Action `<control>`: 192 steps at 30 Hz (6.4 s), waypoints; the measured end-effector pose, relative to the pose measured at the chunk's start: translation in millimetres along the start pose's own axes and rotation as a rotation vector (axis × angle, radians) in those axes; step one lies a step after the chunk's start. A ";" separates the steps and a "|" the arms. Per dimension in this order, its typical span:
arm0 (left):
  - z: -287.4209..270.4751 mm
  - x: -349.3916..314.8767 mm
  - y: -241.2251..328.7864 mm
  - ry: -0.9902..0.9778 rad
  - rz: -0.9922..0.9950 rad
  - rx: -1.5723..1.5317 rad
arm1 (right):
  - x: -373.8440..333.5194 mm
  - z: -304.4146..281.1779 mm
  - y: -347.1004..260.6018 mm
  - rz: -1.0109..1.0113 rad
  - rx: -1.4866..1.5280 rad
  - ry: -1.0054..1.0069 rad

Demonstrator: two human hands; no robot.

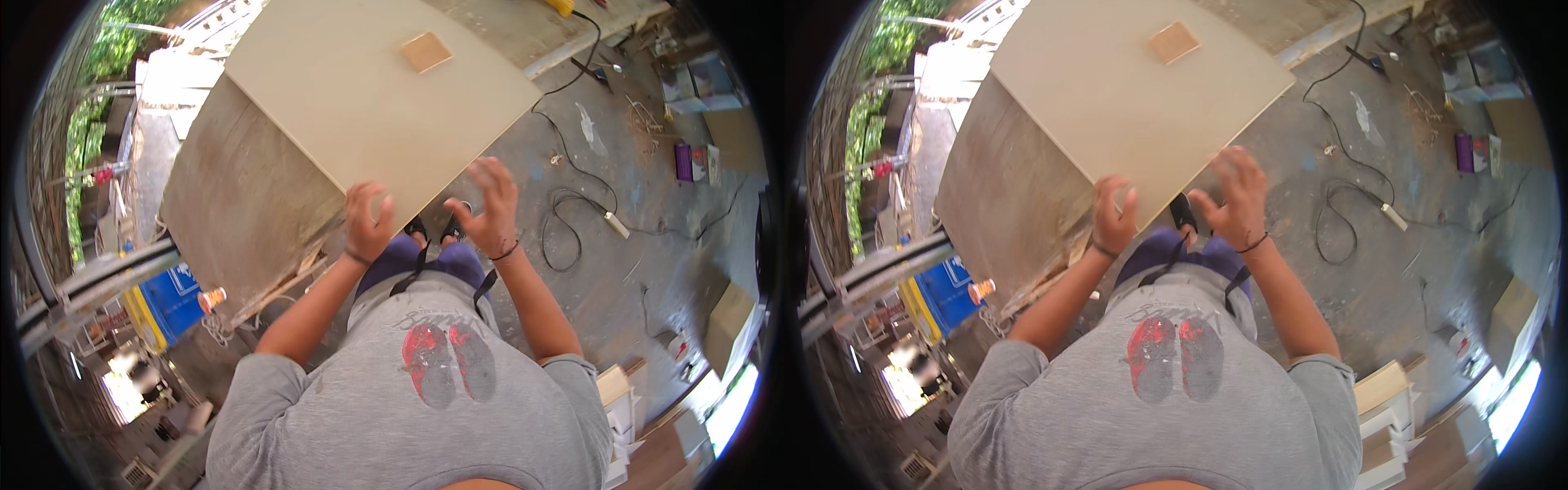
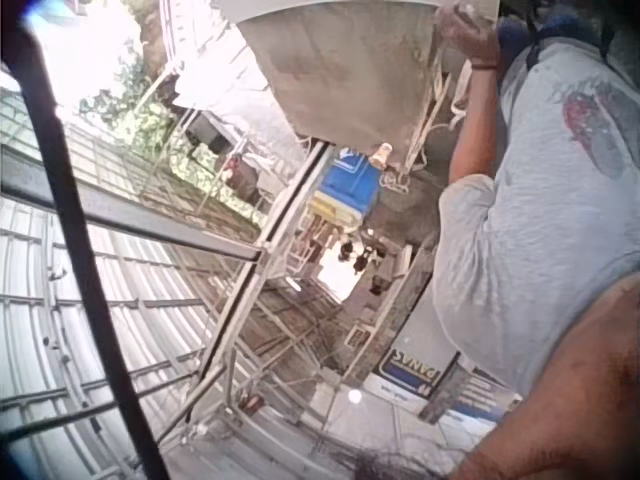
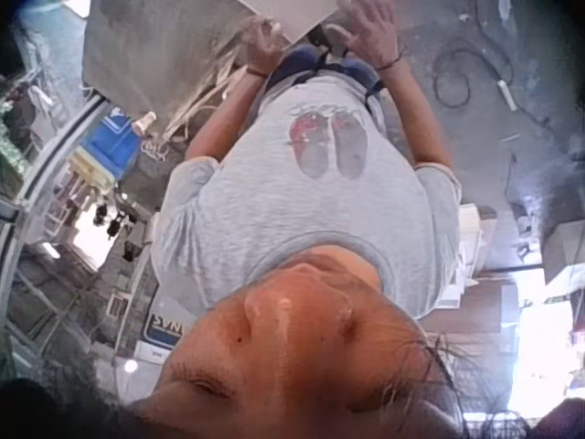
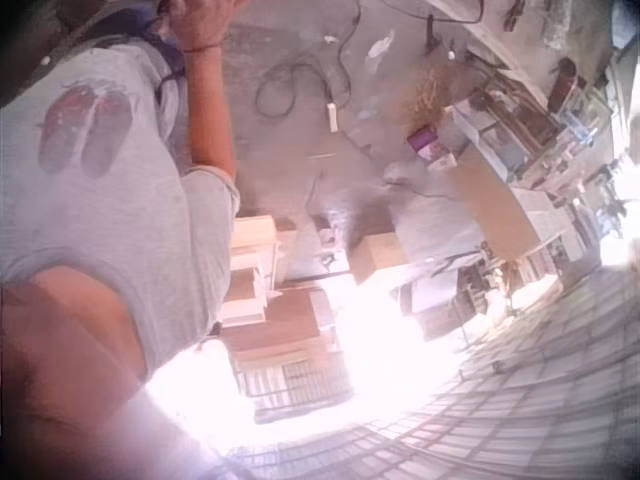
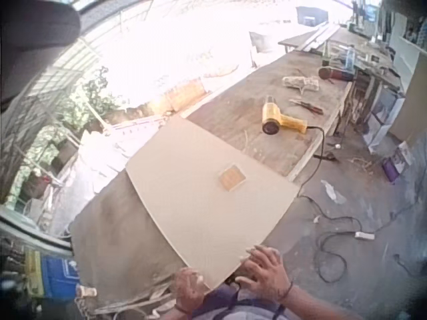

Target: The person applies a strip of edging material to the side of a wooden board, using a heat gun to soften the adhesive and pressing it down by hand before trimming the excess with a blade.

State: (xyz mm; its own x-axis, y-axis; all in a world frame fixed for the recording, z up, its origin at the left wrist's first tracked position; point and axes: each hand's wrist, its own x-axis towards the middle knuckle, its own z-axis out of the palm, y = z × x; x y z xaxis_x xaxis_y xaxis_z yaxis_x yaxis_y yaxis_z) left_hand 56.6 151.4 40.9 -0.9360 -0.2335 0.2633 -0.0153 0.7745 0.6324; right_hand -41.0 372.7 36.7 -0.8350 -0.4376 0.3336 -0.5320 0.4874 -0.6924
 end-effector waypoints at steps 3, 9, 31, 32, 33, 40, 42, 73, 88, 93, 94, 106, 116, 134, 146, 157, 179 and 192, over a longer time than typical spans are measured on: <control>-24.8 -72.8 -8.3 -0.120 -0.325 -0.040 | 8.9 14.2 -35.7 -0.374 -0.092 -0.445; -27.9 -89.7 -19.0 -0.476 -0.379 0.026 | 31.8 74.7 -58.3 -0.940 -0.255 -0.901; -3.4 -74.8 -71.5 -0.707 -0.683 -0.878 | 151.9 13.5 4.6 -0.692 -0.169 -0.467; -6.4 -69.3 -69.7 -0.746 -0.729 -0.887 | 184.6 -4.1 40.8 -0.598 -0.210 -0.345; -11.8 -64.7 -68.9 -0.783 -0.785 -0.897 | 218.2 -22.2 84.0 -0.494 -0.243 -0.225; -3.3 -50.0 -72.2 -0.760 -0.691 -0.793 | 440.1 -234.0 467.4 -0.205 -0.912 0.207; -10.9 -72.1 -49.7 -0.592 -0.956 -0.827 | 447.3 -186.2 508.0 0.047 -0.895 0.087; -25.5 -37.9 -75.0 -1.151 -0.671 -0.653 | 189.7 -86.6 19.2 0.884 1.020 -0.323; 19.1 -67.9 -79.3 -1.293 -1.104 -1.804 | 83.0 7.8 -218.0 0.447 -0.438 -1.191; 9.4 -71.7 -67.6 -1.071 -1.262 -1.949 | 77.2 26.6 -220.1 0.363 -0.612 -1.191; 11.0 -73.0 -66.5 -1.053 -1.260 -1.960 | 77.2 29.9 -223.0 0.359 -0.662 -1.214; 14.4 -73.0 -58.4 -0.940 -1.152 -1.839 | 76.0 75.6 -220.8 0.147 -0.929 -1.465; 23.0 -76.1 -59.1 -0.953 -1.105 -1.827 | 72.2 99.0 -217.4 0.133 -0.996 -1.575; 29.1 -76.2 -58.0 -0.949 -1.134 -1.787 | 94.0 64.9 -229.1 0.173 -0.979 -1.713; 19.6 -75.8 -53.4 -0.846 -1.120 -1.770 | 76.4 87.8 -219.8 0.153 -0.964 -1.583; 19.9 -75.3 -53.0 -0.815 -1.120 -1.661 | 68.1 102.0 -209.4 0.114 -1.002 -1.596; 37.5 -81.7 -60.5 -0.829 -0.971 -1.694 | 60.0 28.9 -231.2 0.229 -0.849 -1.253; -9.6 -74.9 -29.2 -0.608 -0.477 -0.608 | 5.0 53.1 -91.2 -0.131 -0.207 -0.724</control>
State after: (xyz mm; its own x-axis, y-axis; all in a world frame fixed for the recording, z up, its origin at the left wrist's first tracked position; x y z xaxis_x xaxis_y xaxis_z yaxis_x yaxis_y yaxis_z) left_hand 130.5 140.6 9.7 -0.9025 0.0312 -0.4296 -0.4150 0.2036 0.8867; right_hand 10.8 286.0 67.5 -0.5004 -0.8532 -0.1472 -0.6957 0.4974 -0.5183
